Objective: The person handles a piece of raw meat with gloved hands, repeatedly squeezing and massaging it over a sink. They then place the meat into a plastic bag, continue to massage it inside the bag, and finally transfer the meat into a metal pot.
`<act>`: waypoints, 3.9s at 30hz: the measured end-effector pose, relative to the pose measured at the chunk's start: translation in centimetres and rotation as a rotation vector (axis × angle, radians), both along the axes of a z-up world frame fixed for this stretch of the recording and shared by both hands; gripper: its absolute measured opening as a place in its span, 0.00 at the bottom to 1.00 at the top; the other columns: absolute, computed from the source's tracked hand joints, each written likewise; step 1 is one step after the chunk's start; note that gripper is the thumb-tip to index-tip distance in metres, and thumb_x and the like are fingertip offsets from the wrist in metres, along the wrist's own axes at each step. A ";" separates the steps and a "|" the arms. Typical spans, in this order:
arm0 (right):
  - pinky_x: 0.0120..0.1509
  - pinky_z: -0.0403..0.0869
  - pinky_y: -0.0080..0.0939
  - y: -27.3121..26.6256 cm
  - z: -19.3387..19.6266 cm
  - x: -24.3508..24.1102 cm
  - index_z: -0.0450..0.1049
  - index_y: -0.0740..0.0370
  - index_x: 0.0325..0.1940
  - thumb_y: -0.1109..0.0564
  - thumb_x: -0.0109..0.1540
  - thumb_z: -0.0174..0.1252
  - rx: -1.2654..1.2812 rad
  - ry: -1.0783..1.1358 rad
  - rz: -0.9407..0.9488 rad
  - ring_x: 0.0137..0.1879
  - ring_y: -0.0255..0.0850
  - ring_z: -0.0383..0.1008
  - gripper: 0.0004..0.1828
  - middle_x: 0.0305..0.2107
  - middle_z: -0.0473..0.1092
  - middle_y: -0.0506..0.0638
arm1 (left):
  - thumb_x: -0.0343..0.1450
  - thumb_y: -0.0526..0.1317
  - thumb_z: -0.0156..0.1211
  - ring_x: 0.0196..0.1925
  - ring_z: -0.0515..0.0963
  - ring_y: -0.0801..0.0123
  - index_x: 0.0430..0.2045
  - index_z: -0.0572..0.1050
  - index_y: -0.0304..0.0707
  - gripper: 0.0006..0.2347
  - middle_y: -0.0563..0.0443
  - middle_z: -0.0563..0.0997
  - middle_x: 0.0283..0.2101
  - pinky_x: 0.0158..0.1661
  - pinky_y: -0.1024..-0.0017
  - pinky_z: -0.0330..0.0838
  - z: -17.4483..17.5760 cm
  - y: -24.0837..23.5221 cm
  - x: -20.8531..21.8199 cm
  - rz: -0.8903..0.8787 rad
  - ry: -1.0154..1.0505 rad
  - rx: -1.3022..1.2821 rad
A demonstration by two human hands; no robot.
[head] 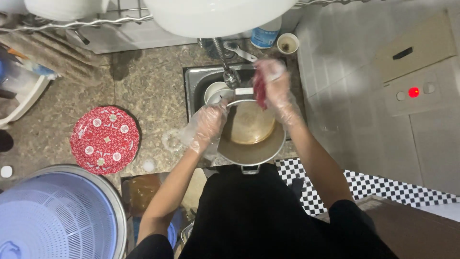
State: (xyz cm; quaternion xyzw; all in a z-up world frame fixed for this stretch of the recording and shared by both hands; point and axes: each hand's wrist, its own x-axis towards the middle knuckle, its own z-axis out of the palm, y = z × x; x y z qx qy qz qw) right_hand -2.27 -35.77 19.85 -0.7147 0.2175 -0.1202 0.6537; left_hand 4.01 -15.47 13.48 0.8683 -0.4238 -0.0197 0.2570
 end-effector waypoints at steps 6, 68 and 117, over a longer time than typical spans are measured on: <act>0.17 0.62 0.32 -6.9 -1.0 -2.4 0.75 0.58 0.46 0.46 0.69 0.52 0.272 -0.074 -0.276 0.19 0.34 0.67 0.15 0.22 0.71 0.46 | 0.74 0.33 0.49 0.18 0.77 0.60 0.49 0.79 0.39 0.13 0.43 0.77 0.20 0.20 0.62 0.72 -7.0 -2.3 -1.0 0.159 -0.050 -0.160; 0.58 0.80 0.43 15.7 -25.3 -6.2 0.64 0.54 0.69 0.59 0.56 0.55 0.930 0.539 0.222 0.57 0.48 0.73 0.34 0.56 0.68 0.55 | 0.70 0.71 0.52 0.61 0.72 0.46 0.55 0.68 0.16 0.43 0.29 0.73 0.59 0.58 0.62 0.68 -20.2 41.6 10.9 1.379 0.775 0.368; 0.69 0.74 0.42 30.0 -7.9 7.3 0.49 0.49 0.77 0.58 0.66 0.46 -0.152 0.385 0.172 0.62 0.47 0.73 0.34 0.59 0.69 0.55 | 0.76 0.52 0.58 0.38 0.82 0.62 0.50 0.72 0.35 0.19 0.44 0.84 0.39 0.41 0.64 0.74 -22.4 26.3 9.3 0.931 1.082 -0.307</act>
